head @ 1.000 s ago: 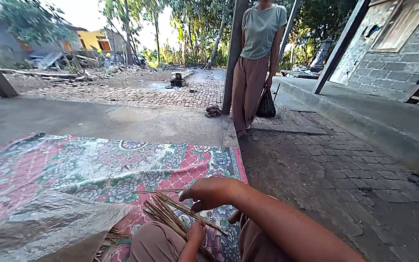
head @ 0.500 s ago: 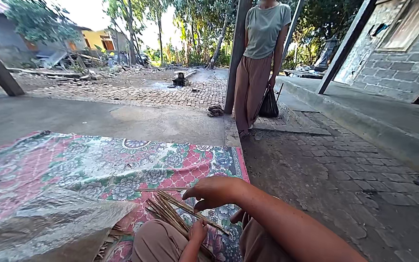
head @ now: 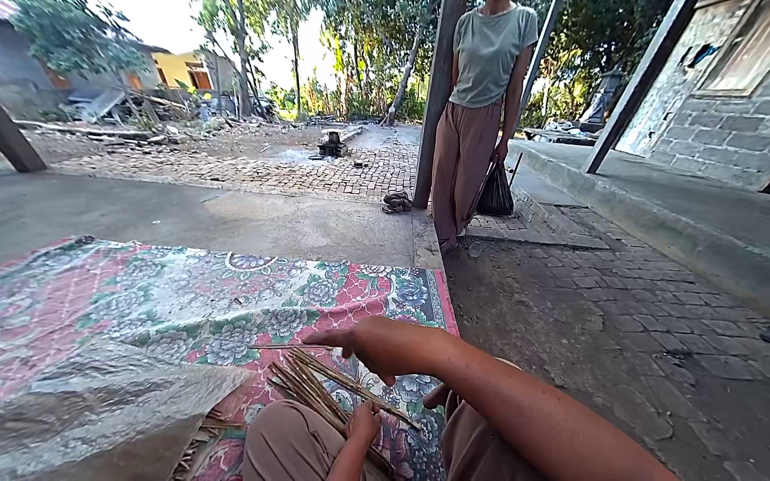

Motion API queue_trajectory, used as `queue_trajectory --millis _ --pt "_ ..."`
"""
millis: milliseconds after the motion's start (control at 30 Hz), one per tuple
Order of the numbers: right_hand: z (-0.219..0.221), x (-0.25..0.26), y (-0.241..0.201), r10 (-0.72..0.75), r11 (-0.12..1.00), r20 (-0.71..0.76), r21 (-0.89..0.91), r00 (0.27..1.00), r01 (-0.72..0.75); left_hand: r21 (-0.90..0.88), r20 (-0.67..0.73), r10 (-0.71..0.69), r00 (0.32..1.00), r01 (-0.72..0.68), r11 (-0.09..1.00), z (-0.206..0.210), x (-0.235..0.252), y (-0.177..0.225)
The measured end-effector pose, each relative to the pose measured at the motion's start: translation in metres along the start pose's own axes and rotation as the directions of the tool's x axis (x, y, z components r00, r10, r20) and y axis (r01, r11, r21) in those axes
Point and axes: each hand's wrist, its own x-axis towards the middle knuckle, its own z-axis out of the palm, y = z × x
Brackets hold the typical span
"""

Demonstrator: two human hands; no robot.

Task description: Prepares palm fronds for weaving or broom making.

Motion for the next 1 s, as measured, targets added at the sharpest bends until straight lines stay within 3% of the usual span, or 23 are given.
queue_trajectory --millis 100,267,400,567,767,1000 --pt "-0.003 -0.002 -0.003 -0.072 0.994 -0.121 0.07 0.99 0.08 0.003 -0.002 0.006 1.0 -0.006 1.0 0.001 0.001 -0.001" --pt "-0.015 -0.018 -0.01 0.01 0.989 -0.245 0.143 0.969 0.026 -0.022 -0.01 0.051 0.999 -0.051 0.998 -0.005 -0.017 0.014" --pt "-0.028 -0.04 -0.01 -0.105 0.989 -0.396 0.059 0.912 0.139 -0.032 0.012 0.053 0.999 -0.052 0.998 -0.018 -0.04 0.042" --pt "-0.045 -0.053 0.006 -0.197 0.979 -0.427 -0.031 0.882 0.203 -0.05 0.016 0.053 0.998 -0.052 0.997 -0.014 -0.04 0.048" --pt "-0.038 -0.058 0.008 -0.081 0.962 -0.573 0.17 0.815 0.215 -0.04 0.006 0.045 0.999 -0.045 0.998 -0.011 -0.031 0.045" --pt "-0.041 -0.056 0.003 0.046 0.96 -0.511 0.26 0.859 0.103 -0.039 0.018 0.038 0.999 -0.037 0.999 -0.016 -0.029 0.045"
